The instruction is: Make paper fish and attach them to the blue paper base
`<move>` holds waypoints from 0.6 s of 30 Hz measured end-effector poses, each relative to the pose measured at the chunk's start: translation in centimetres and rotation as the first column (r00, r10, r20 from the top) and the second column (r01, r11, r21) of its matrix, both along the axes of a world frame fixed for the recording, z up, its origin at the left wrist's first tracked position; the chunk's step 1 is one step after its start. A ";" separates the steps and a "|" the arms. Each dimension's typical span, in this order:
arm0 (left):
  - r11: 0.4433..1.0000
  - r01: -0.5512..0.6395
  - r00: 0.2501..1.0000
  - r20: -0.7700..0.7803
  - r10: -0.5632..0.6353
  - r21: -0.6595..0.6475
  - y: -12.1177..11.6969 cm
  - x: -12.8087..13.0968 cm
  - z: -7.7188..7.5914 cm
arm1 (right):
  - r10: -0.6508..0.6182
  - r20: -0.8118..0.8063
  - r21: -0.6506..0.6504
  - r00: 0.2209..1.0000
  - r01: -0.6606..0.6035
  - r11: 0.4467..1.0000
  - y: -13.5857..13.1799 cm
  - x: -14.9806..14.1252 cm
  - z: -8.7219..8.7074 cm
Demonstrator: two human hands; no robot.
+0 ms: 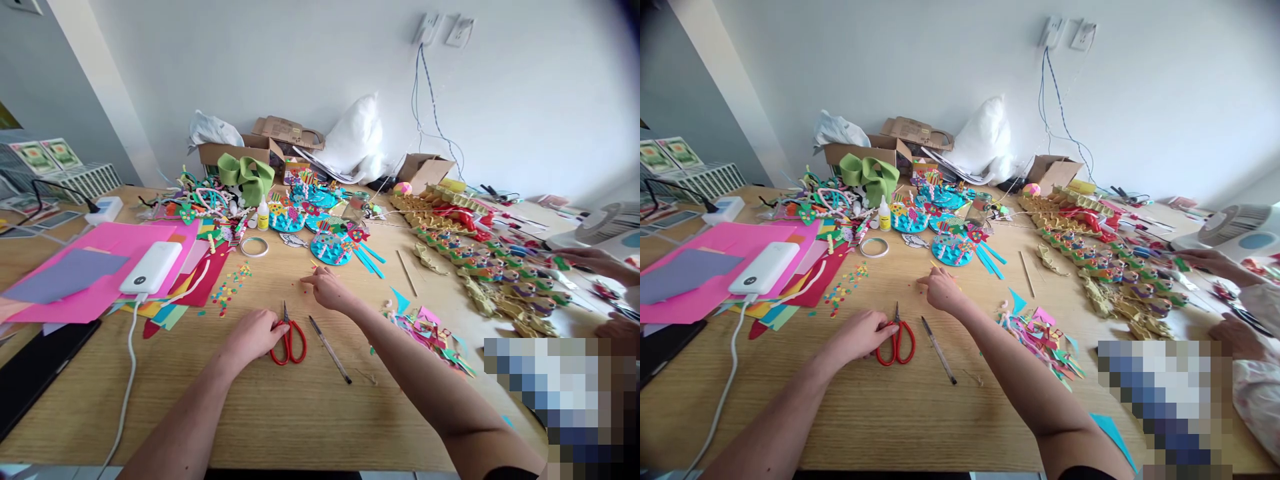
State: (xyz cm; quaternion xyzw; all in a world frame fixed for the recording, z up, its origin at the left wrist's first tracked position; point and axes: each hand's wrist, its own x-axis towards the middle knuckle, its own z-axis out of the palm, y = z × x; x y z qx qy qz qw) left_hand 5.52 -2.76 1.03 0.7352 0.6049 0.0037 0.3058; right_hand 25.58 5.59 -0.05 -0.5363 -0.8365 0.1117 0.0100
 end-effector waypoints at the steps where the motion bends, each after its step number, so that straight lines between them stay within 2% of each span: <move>1: 1.000 -0.002 1.000 0.002 0.002 -0.002 0.0 0.0 0.0 | -0.002 0.009 0.004 1.000 0.002 1.000 0.1 -0.1 -0.1; 4: 1.000 0.006 1.000 0.014 -0.006 0.006 0.1 -0.1 -0.2 | 0.018 0.052 0.011 0.998 -0.019 1.000 0.0 0.0 0.1; 7: 1.000 0.011 1.000 0.027 -0.012 0.006 0.1 -0.2 -0.4 | 0.093 0.100 -0.016 0.991 -0.091 0.996 -0.6 0.6 0.7; 10: 1.000 0.018 0.999 0.032 -0.018 0.002 0.1 -0.1 -0.3 | 0.118 0.092 -0.042 0.989 -0.114 0.993 -0.9 0.9 1.1; 18: 1.000 0.027 0.999 0.028 -0.027 0.007 0.1 -0.1 -0.1 | 0.155 0.081 0.004 0.985 -0.156 0.988 -0.1 -1.7 1.0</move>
